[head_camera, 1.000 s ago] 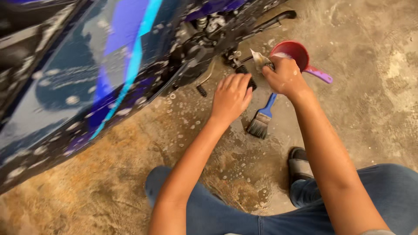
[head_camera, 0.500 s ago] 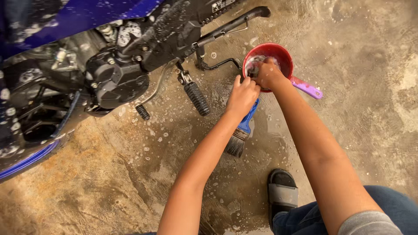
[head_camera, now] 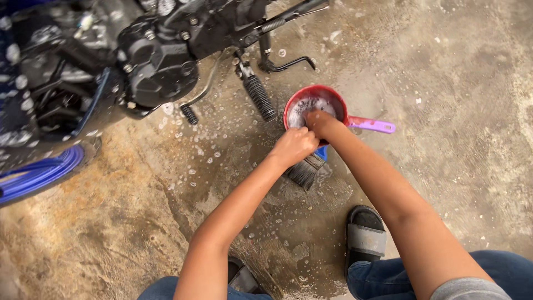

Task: The person scrubs the under-seat compartment and side fairings of a blue motorcycle using a soapy sponge. They repeatedly dip the sponge into a red bucket of soapy water to clean the engine area, side panels, and front fairing. The person also wipes the handlebars and mirrors with the sponge.

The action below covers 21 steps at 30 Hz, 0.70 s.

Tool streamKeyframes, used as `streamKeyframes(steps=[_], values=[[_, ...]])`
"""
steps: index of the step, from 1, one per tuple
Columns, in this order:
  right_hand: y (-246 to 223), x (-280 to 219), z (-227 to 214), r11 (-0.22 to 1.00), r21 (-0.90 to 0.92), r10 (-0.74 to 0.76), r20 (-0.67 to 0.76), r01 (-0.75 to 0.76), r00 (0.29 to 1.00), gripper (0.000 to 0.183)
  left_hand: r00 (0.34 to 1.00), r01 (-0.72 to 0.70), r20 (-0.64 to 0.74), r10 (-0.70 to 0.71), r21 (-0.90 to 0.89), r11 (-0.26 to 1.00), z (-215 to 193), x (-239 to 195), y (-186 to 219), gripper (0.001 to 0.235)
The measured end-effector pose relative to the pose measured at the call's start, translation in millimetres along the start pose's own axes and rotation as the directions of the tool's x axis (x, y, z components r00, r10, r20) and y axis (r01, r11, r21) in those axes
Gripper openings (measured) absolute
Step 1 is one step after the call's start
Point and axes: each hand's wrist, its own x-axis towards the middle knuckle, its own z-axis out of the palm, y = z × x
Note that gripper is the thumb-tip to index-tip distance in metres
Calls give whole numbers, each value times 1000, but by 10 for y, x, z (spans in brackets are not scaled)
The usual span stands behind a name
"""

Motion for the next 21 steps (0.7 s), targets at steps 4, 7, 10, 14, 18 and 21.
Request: streamKeyframes(steps=[4,7,10,14,18,21], values=[[-787,-3,-58,982,134,-146,95,133,985,48,999,1,53,2,-45,999,-287,-638,89,15],[-1396,2,-80,958,224,-213,146,177,966,50,983,68,178,-46,-120,990,-584,-1100,212,24],[-1908,-17,-53,971,93,-232,132,221,964,43,950,168,298,-93,-238,957,-838,-1422,309,33],[-2335,-13,-70,969,-42,-237,128,244,963,38,782,456,551,-292,-187,870,-939,-1806,282,48],[-2407,-41,-5,912,-325,-129,351,250,928,69,626,717,473,-620,-38,696,-339,-1901,163,28],[-2383,-10,77,972,-107,-169,286,207,943,72,469,872,327,-820,-25,489,346,-1773,96,34]])
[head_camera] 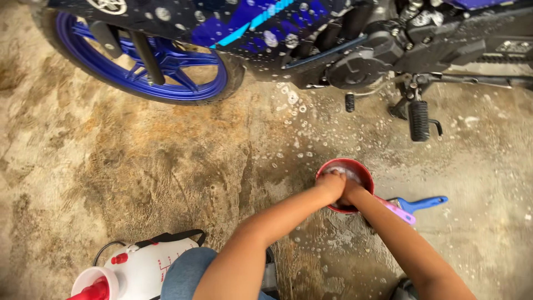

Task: The person scrubs the under-seat compartment and side fairings of a blue motorcycle using a soapy sponge. They repeatedly dip the sponge into a red bucket of soapy water to clean the engine area, side panels, and front fairing. The person also wipes the handlebars and mirrors with the sponge.

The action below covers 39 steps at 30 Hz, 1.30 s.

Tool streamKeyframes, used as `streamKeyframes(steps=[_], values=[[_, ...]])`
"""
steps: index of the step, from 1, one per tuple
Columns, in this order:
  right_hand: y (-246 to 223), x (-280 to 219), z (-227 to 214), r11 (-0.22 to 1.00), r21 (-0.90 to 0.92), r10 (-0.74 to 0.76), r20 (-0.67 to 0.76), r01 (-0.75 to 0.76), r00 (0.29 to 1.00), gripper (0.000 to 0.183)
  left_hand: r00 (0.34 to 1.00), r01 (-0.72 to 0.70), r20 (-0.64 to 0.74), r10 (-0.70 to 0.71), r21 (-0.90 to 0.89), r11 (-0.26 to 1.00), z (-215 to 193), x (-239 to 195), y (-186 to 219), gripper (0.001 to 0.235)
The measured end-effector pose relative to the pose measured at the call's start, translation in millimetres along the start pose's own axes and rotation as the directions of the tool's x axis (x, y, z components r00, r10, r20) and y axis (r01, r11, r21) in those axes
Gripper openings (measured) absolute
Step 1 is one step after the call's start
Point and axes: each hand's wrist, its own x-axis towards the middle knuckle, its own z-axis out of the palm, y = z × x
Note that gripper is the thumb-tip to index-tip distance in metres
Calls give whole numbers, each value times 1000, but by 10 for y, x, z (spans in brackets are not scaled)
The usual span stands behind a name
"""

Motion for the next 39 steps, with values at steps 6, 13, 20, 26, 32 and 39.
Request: streamKeyframes(steps=[6,13,20,26,32,39], values=[[57,18,138,998,-31,-59,73,62,996,52,956,1,289,-45,153,988,424,270,106,43],[-13,29,-77,998,47,-48,58,46,997,46,905,83,405,-133,139,987,197,330,88,47],[38,-122,-361,989,94,-120,53,115,991,49,899,15,425,-106,213,977,254,394,99,48],[269,-396,-971,930,356,-89,-33,95,995,60,823,565,536,-187,-803,189,-40,328,-126,58],[-67,-606,-1117,985,125,-138,125,122,983,50,707,613,467,-531,-779,131,-146,-41,251,70],[-191,-496,-442,982,-113,-143,50,148,988,57,661,551,478,-579,-832,-58,-402,-638,394,77]])
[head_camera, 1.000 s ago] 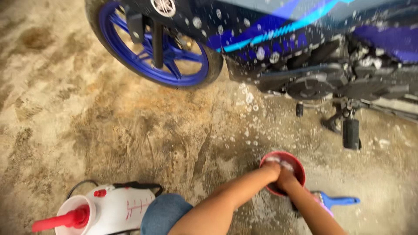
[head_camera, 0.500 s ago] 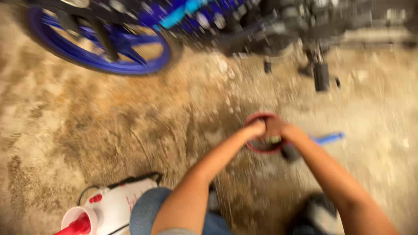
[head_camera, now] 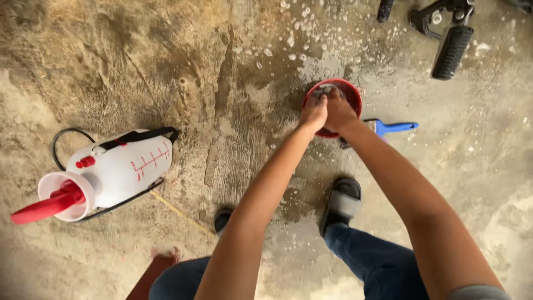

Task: The person scrubs the under-seat compartment and side fairings of a blue motorcycle using a soapy sponge. They repeatedly dip the sponge into a red bucket of soapy water to clean the engine area, side panels, and front fairing. The person also wipes the handlebars and mirrors with the sponge.

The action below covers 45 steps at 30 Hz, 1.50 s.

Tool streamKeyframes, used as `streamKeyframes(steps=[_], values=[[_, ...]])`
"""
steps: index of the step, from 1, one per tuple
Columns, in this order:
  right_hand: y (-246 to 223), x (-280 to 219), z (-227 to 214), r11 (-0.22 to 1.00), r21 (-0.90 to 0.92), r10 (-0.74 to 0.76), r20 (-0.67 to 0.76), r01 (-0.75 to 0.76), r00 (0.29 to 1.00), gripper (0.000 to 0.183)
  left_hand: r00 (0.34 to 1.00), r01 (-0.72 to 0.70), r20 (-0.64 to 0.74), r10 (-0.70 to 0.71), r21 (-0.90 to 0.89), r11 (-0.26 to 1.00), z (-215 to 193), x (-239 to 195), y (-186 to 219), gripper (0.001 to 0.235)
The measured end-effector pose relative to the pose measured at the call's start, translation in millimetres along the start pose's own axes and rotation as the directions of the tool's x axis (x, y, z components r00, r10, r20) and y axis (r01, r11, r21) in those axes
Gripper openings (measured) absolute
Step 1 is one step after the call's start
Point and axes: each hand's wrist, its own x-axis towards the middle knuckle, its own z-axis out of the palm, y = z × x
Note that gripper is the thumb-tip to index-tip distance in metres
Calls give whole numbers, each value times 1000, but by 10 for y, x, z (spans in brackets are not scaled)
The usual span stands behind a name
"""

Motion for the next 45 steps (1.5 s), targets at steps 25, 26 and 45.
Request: streamKeyframes(steps=[25,26,45], values=[[-3206,-1885,-2024,-439,864,296,-121,247,948,48,869,-477,-316,380,-736,480,-1932,-2783,428,45],[-3458,-1933,-2094,-400,873,337,-143,279,931,50,857,-505,-354,375,-722,473,-2135,-2958,486,42],[-5480,-2314,-4168,486,573,409,-817,660,408,54,505,-862,-273,819,-212,461,-4780,-5291,2206,46]])
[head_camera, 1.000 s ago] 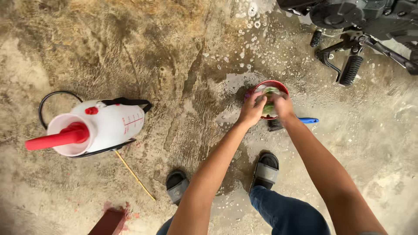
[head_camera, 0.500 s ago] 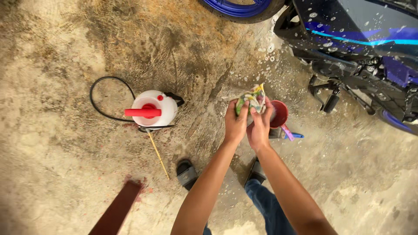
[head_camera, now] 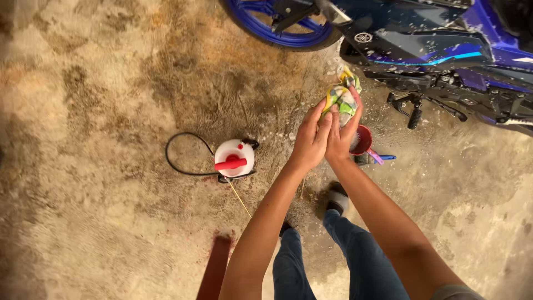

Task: The person scrubs the under-seat compartment and side fairings of a blue motorcycle using a soapy sponge. They repeatedly dip the sponge into a red bucket of soapy water to clean the engine area, side panels, and front fairing. The person also wipes the handlebars and mirrors with the sponge.

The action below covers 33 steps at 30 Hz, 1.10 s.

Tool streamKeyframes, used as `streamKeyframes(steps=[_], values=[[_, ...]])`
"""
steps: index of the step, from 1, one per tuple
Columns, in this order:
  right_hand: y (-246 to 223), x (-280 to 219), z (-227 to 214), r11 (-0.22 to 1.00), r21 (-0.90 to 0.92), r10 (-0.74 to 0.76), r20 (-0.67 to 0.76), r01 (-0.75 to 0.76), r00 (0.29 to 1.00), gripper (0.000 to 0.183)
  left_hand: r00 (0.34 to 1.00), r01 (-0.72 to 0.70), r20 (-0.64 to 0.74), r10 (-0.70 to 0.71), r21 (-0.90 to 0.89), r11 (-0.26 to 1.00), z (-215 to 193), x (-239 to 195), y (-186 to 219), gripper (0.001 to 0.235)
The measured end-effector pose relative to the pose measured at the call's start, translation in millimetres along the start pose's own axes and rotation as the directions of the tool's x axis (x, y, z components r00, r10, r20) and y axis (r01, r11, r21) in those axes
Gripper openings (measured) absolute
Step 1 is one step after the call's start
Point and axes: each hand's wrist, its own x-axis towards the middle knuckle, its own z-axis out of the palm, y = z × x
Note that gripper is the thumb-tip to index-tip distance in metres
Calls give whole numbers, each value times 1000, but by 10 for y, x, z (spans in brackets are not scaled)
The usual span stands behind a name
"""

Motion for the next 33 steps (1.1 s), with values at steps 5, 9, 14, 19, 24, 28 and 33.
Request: streamKeyframes(steps=[5,9,14,19,24,28,33], values=[[-385,1286,-455,657,-557,-553,101,507,827,63,987,-115,131,94,170,979,-185,597,734,45],[-595,2437,-716,154,-730,-680,411,666,607,81,979,-171,153,138,226,959,-415,1023,876,41],[-454,2946,-28,-106,-778,-639,530,619,557,60,975,-211,130,181,278,937,-489,1507,683,34],[-306,3098,774,-465,-625,-563,755,627,336,47,965,-263,102,243,337,904,-453,2090,506,27],[-228,3162,890,-798,154,212,977,582,32,70,974,-201,-1,227,466,862,-474,2307,449,24],[44,3146,415,-633,125,153,988,764,-35,59,973,-229,151,178,487,843,-671,2200,462,26],[137,3014,-692,225,-317,294,924,921,246,35,973,-210,192,128,510,834,-782,2221,563,25]])
